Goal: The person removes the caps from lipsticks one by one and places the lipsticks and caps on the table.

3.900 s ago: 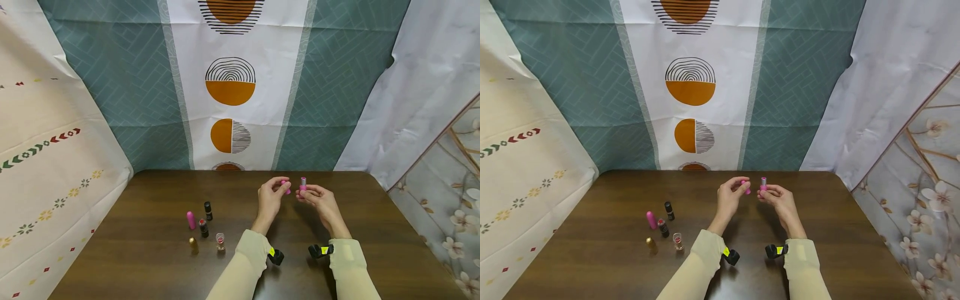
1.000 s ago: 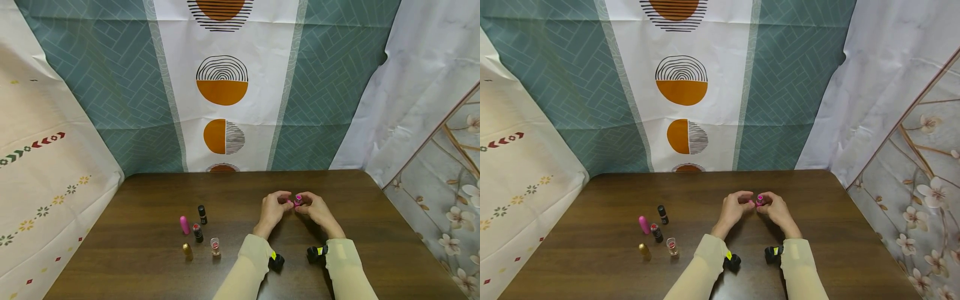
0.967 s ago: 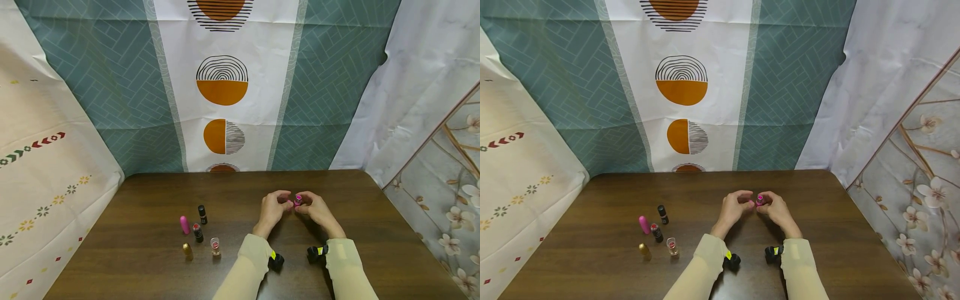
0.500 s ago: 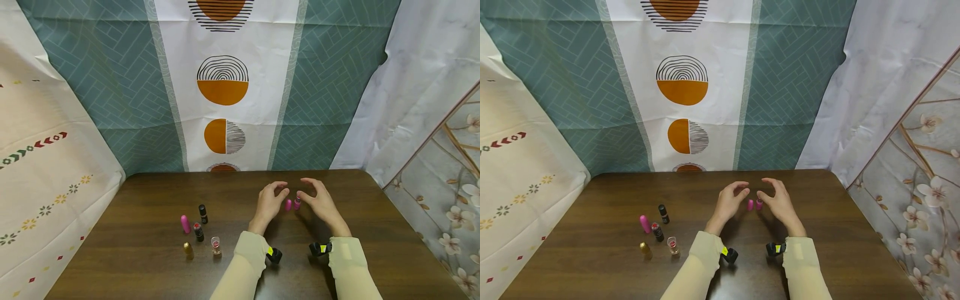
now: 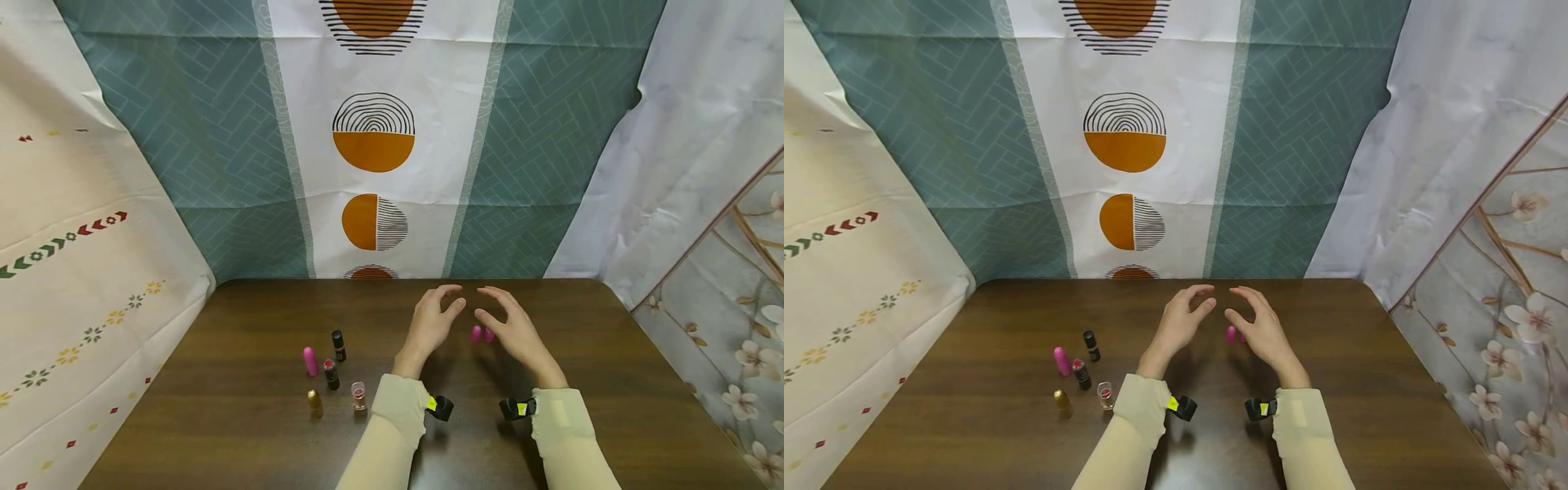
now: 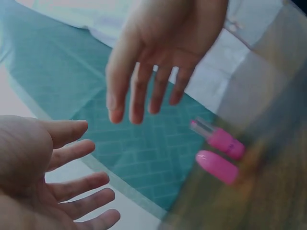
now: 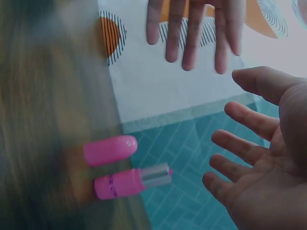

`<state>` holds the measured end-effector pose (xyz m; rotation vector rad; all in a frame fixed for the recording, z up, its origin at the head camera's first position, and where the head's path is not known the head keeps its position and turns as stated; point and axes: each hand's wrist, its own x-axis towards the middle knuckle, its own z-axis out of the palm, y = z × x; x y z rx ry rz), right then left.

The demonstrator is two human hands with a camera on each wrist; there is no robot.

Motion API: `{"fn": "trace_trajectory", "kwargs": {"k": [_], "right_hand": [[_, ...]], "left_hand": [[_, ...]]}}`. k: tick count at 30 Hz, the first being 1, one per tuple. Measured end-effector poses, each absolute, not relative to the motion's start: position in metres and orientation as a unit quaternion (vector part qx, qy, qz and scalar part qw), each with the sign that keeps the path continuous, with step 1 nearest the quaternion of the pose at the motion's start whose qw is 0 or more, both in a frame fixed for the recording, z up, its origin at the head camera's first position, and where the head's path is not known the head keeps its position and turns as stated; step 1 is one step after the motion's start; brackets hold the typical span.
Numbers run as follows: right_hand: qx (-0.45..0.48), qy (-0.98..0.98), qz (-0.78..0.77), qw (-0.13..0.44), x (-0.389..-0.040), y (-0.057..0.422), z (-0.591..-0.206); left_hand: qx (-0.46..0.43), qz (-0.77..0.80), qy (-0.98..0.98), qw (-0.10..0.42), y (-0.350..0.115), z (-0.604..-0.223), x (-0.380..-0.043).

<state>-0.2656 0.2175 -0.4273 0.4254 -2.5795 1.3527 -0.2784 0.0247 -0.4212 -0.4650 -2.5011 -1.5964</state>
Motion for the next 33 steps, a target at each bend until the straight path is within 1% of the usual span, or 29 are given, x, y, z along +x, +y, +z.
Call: {"fn": "trace_trajectory", "kwargs": {"k": [6,13,20,24,30,33], "right_hand": [[0.156,-0.868,0.46,0.102,-0.265,0.212,-0.419],[0.171,-0.864,0.465,0.094,-0.266,0.203,-0.405],[0.191,-0.856,0.472,0.088,-0.262,0.19,-0.401],[0.197,-0.855,0.474,0.074,-0.262,0.185,-0.398],[0.213,-0.855,0.472,0.031,-0.265,0.181,-0.393],[0.221,-0.854,0.471,0.019,-0.267,0.178,-0.391]], "left_hand": [[-0.175,-0.534,-0.825,0.065,0.017,-0.405,-0.274],[-0.186,-0.531,-0.824,0.074,0.005,-0.387,-0.272],[-0.204,-0.528,-0.819,0.088,-0.011,-0.376,-0.267],[-0.209,-0.522,-0.822,0.086,-0.022,-0.367,-0.264],[-0.211,-0.497,-0.838,0.081,-0.039,-0.35,-0.263],[-0.213,-0.493,-0.84,0.079,-0.048,-0.341,-0.265]]}}
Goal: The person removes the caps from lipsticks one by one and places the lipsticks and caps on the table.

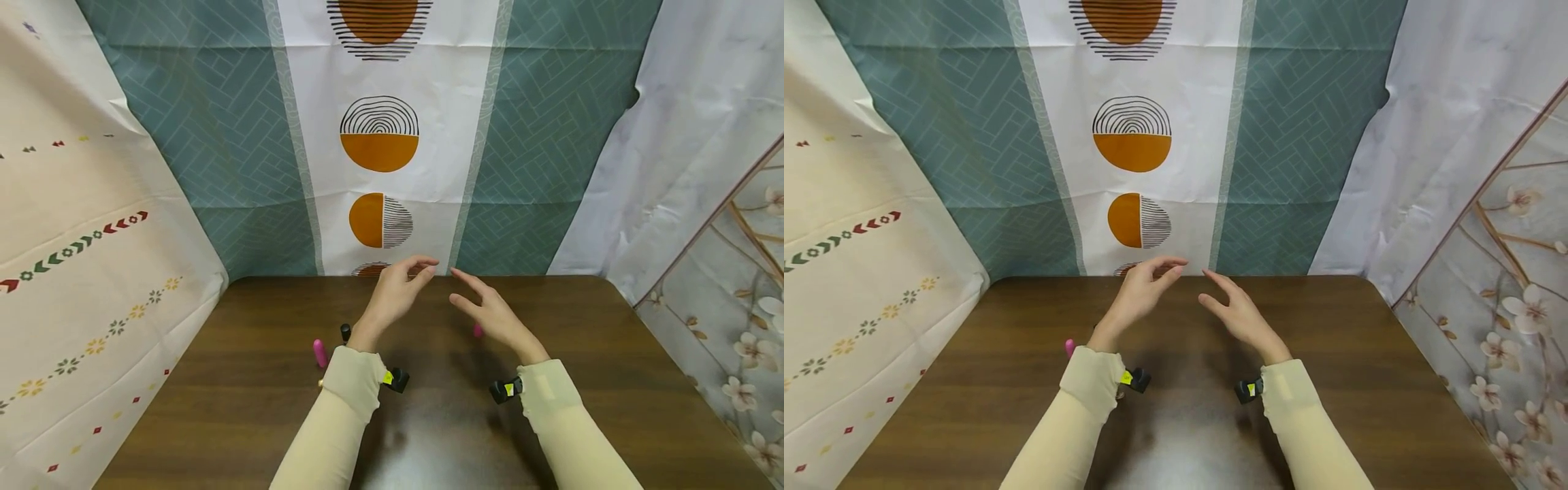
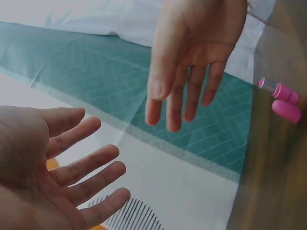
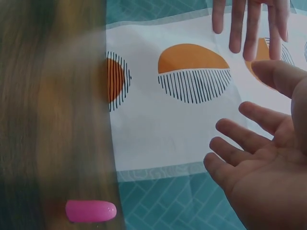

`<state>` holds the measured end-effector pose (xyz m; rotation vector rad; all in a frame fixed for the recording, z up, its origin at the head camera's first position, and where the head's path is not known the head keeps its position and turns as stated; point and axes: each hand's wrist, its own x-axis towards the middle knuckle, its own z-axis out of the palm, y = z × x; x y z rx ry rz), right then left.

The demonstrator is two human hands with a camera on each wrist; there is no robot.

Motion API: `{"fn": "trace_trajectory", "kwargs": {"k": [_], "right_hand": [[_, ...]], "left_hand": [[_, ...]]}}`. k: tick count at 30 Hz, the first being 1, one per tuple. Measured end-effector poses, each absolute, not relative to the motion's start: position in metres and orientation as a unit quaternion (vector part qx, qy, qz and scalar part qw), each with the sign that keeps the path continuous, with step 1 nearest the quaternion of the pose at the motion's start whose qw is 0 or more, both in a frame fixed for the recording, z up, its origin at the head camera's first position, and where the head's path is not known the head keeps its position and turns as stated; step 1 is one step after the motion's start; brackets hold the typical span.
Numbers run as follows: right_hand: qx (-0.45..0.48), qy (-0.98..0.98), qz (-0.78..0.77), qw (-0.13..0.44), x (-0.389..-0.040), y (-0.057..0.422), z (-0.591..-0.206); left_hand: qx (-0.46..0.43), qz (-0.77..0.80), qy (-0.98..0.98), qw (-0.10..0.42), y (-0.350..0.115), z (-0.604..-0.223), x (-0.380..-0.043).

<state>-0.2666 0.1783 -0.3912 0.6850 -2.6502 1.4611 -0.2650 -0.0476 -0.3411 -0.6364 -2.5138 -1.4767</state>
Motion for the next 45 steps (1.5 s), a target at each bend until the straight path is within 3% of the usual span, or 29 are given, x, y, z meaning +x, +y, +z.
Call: {"fn": "trace_trajectory", "kwargs": {"k": [23,45], "right_hand": [[0.228,-0.811,0.529,-0.1,-0.282,0.17,-0.394],[0.226,-0.806,0.526,-0.147,-0.278,0.149,-0.409]], "left_hand": [[-0.235,-0.388,-0.887,-0.088,-0.108,-0.326,-0.285],[-0.205,-0.293,-0.912,-0.203,-0.158,-0.336,-0.288]]}}
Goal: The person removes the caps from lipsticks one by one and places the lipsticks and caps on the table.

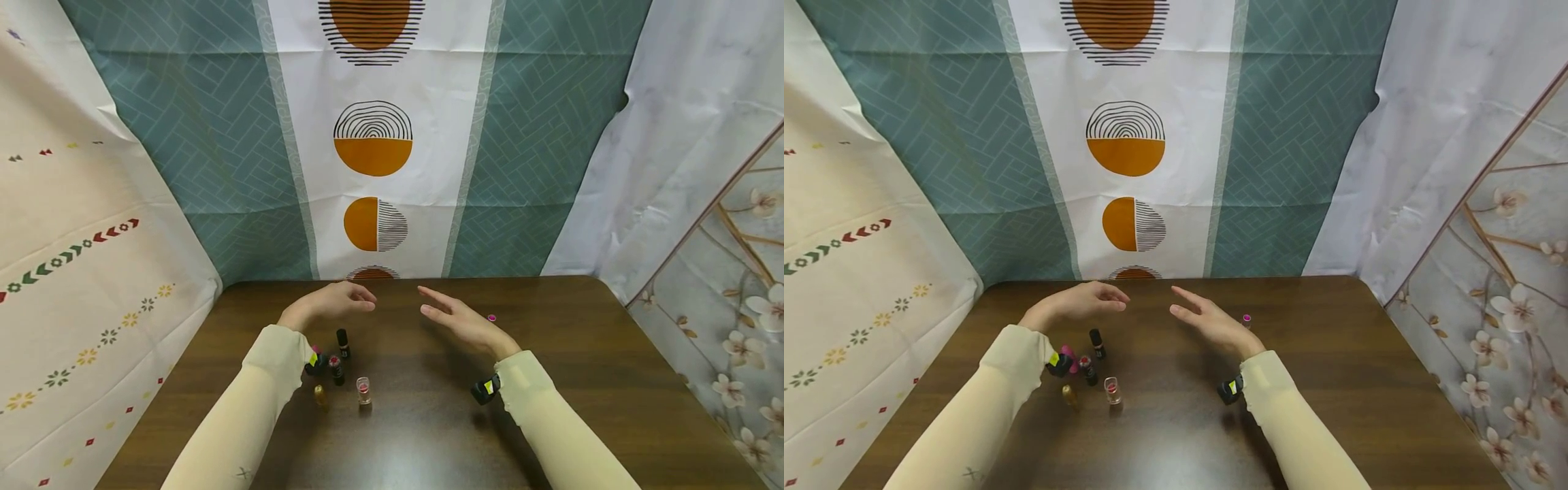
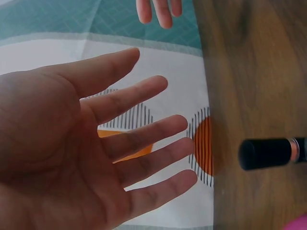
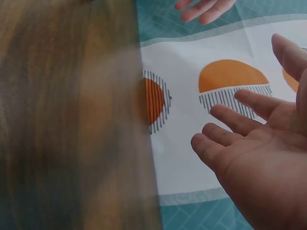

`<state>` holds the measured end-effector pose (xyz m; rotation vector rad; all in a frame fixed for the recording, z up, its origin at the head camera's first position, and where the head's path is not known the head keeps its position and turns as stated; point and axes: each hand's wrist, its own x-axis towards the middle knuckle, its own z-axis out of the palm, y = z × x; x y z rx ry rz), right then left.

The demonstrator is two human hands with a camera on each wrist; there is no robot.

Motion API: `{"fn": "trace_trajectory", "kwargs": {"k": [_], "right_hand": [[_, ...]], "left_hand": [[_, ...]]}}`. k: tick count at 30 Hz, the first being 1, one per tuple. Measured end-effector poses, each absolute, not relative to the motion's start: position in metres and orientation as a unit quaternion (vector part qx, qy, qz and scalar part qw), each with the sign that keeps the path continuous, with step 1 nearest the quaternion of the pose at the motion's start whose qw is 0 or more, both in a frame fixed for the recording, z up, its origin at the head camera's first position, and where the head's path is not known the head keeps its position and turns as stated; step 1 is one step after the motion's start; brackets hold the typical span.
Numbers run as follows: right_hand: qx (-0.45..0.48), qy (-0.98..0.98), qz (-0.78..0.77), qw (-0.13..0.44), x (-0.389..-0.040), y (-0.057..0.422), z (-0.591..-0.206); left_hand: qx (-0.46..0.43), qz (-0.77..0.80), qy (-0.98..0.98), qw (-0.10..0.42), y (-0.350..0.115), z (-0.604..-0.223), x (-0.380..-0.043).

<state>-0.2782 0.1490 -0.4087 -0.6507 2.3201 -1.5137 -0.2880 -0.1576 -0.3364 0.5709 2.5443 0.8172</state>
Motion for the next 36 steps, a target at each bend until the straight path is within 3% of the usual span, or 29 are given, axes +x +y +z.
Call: {"fn": "trace_trajectory", "kwargs": {"k": [14,36], "right_hand": [[-0.225,0.804,-0.523,0.174,-0.277,0.137,-0.425],[-0.229,0.792,-0.534,0.187,-0.274,0.117,-0.447]], "left_hand": [[0.182,0.144,0.941,0.246,-0.158,-0.346,-0.292],[0.144,0.165,0.942,0.255,-0.158,-0.359,-0.285]]}}
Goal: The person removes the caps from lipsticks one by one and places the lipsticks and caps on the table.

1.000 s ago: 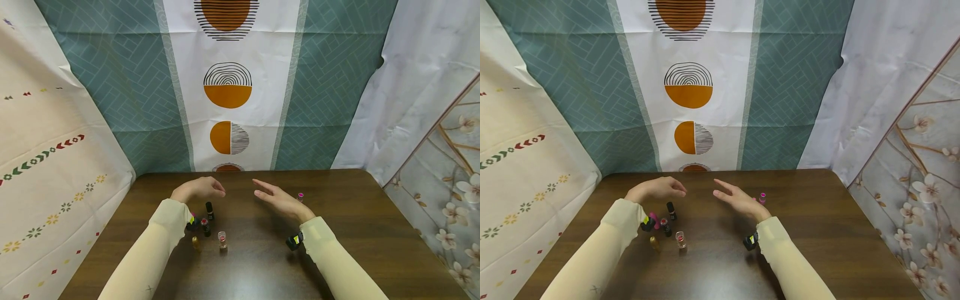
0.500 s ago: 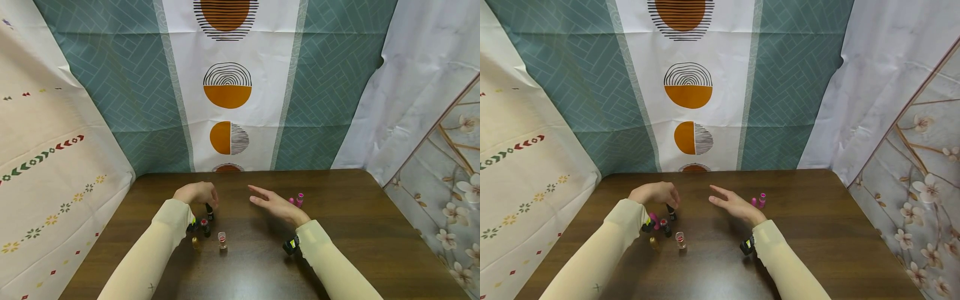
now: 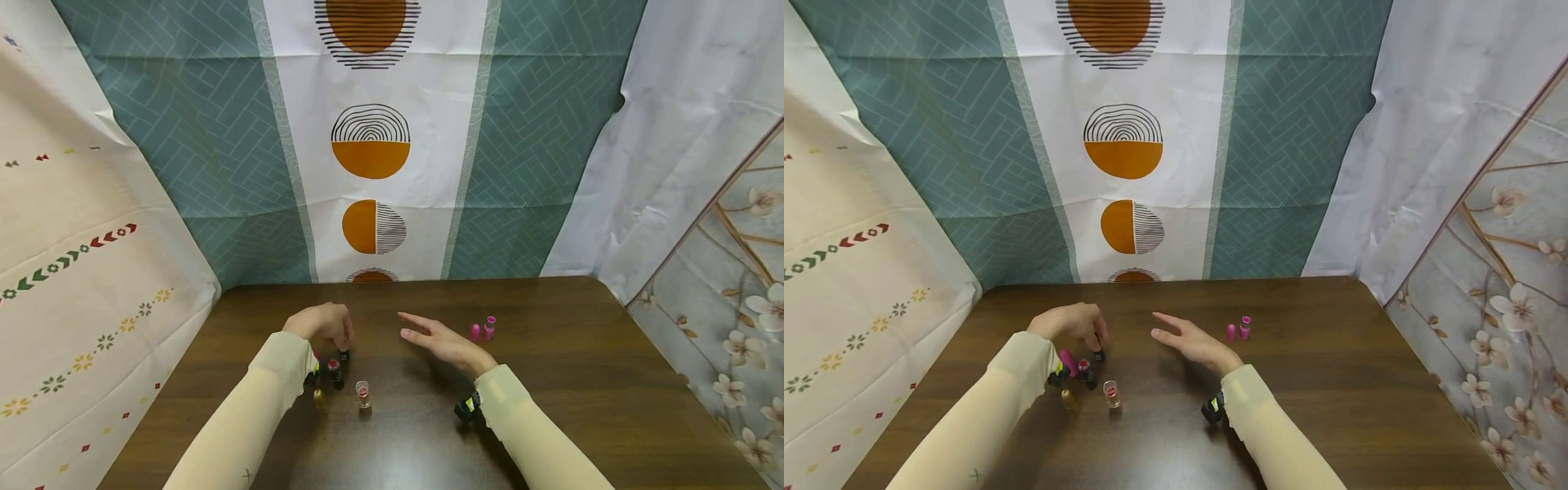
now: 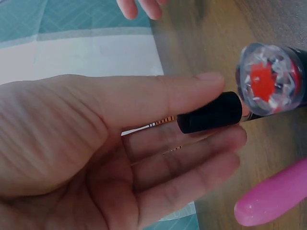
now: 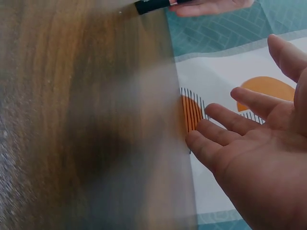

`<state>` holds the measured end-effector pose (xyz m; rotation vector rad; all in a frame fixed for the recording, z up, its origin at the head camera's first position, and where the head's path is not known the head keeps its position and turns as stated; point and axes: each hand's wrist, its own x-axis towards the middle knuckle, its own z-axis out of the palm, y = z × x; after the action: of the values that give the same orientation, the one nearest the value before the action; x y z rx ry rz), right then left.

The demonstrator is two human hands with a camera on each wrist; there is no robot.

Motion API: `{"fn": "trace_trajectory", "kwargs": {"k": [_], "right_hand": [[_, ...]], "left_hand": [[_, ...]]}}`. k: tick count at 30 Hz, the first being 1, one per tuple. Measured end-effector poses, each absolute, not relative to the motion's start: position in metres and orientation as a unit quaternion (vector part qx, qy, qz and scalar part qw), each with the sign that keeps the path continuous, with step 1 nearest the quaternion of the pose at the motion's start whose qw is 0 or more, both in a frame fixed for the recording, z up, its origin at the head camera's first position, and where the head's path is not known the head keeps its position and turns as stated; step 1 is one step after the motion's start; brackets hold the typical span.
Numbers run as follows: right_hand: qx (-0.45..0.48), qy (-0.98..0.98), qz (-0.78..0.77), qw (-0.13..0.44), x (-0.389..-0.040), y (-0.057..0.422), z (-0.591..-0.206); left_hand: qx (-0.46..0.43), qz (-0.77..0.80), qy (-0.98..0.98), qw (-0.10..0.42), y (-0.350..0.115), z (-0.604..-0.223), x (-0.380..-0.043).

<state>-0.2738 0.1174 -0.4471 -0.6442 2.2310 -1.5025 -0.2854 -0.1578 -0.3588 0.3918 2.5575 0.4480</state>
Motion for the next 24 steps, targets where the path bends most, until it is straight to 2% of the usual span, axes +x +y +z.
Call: {"fn": "trace_trajectory", "kwargs": {"k": [9,24], "right_hand": [[-0.223,0.774,-0.558,0.2,-0.27,0.108,-0.454],[-0.22,0.779,-0.549,0.207,-0.265,0.099,-0.455]], "left_hand": [[0.13,0.148,0.952,0.235,-0.159,-0.36,-0.285],[0.172,0.182,0.941,0.229,-0.152,-0.352,-0.292]]}}
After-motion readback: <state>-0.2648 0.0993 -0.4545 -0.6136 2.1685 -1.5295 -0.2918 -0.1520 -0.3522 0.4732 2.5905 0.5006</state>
